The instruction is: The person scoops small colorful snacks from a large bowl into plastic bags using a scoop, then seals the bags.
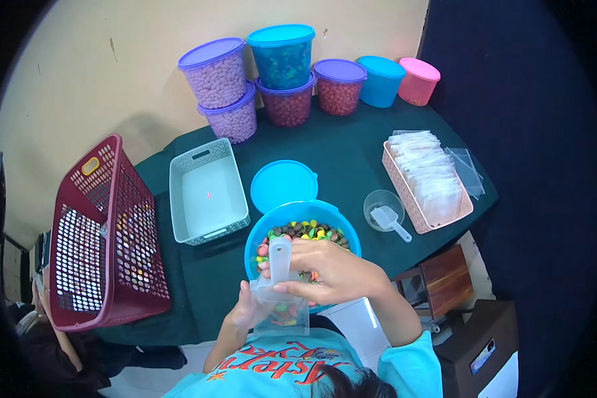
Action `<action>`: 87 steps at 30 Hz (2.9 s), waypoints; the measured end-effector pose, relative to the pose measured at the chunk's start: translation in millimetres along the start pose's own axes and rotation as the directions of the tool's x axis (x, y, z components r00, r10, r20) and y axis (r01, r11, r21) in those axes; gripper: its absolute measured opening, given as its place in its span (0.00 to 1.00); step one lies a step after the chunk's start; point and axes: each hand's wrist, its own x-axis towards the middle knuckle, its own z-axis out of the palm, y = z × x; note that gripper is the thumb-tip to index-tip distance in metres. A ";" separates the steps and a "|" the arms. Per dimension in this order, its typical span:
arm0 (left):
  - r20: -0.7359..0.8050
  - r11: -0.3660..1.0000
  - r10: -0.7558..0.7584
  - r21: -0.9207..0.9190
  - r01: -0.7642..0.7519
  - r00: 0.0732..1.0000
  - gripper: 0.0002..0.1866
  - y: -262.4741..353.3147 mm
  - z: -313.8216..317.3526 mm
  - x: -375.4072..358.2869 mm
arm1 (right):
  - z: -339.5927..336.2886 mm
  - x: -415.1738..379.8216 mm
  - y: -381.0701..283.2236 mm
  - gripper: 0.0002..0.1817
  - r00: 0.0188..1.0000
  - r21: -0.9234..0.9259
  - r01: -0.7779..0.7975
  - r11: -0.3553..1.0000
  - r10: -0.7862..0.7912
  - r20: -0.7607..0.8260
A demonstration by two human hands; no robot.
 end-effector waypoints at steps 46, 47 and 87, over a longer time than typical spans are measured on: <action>-0.171 0.805 0.217 -0.525 -0.275 0.961 0.49 20.3 -50.7 -3.1 | 2.6 6.5 116.2 0.10 0.957 -0.337 -0.177 0.925 0.081 -0.280; -0.168 0.806 0.220 -0.524 -0.276 0.961 0.49 20.2 -49.4 -2.3 | 4.8 7.8 121.0 0.10 0.962 -0.325 -0.170 0.930 0.085 -0.259; -0.204 0.779 0.152 -0.577 -0.244 0.967 0.48 8.7 -54.3 0.3 | 11.3 -0.1 143.8 0.22 0.808 0.314 -0.586 0.747 0.570 0.151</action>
